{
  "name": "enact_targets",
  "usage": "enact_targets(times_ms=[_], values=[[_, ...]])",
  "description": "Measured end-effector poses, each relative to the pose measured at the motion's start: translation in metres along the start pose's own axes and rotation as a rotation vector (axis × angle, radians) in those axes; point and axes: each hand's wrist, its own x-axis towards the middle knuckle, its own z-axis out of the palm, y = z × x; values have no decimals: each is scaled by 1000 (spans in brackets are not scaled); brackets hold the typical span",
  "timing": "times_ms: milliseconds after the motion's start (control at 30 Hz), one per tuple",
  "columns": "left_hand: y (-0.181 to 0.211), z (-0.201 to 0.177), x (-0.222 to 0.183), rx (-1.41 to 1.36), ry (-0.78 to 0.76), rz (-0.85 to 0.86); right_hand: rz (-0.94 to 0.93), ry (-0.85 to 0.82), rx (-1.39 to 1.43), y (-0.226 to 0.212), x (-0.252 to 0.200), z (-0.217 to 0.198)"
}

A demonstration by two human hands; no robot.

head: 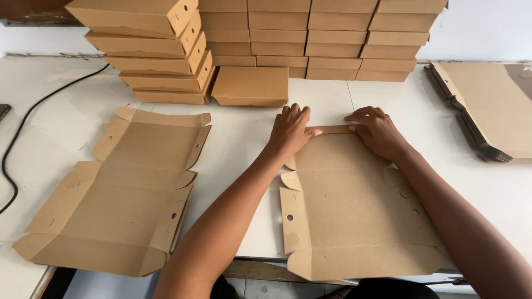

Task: Folding flat cardboard sheets into boxes by bending along scored lines and tucking tabs into slots.

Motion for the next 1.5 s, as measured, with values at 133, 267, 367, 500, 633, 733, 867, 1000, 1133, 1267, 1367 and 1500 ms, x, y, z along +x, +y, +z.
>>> enact_targets(times_ms=[133, 267, 367, 500, 633, 733, 867, 1000, 1133, 1267, 1367, 1500], values=[[-2, -8, -3, -105, -94, 59, -91, 3, 118, -13, 1, -12], [13, -26, 3, 20, 25, 121, -199, 34, 208, -15, -1, -35], [28, -46, -4, 155, 214, 190, -205, 168, 46, -39, -8, -77], [39, -72, -20, 37, 293, 402, -264, 222, 129, -53, -23, -108], [56, -97, -37, 44, 39, 446, -291, 175, 147, -60, -28, -114], [72, -107, -45, 78, -222, 314, -289, 5, 237, -72, -27, -113], [77, -99, -47, 108, -427, 189, -209, -216, 214, -66, -26, -93], [71, -75, -44, 17, -573, 113, 37, -508, 133, -68, -27, -85], [86, -81, -50, 61, -864, -29, 62, -652, 110, -68, -30, -82], [66, -42, -45, 233, -859, 86, 17, -681, 0, -64, -30, -58], [67, -43, -47, 125, -817, 43, 80, -733, -102, -70, -27, -48], [62, -32, -42, 158, -735, 27, 100, -752, -178, -81, -26, -52]])
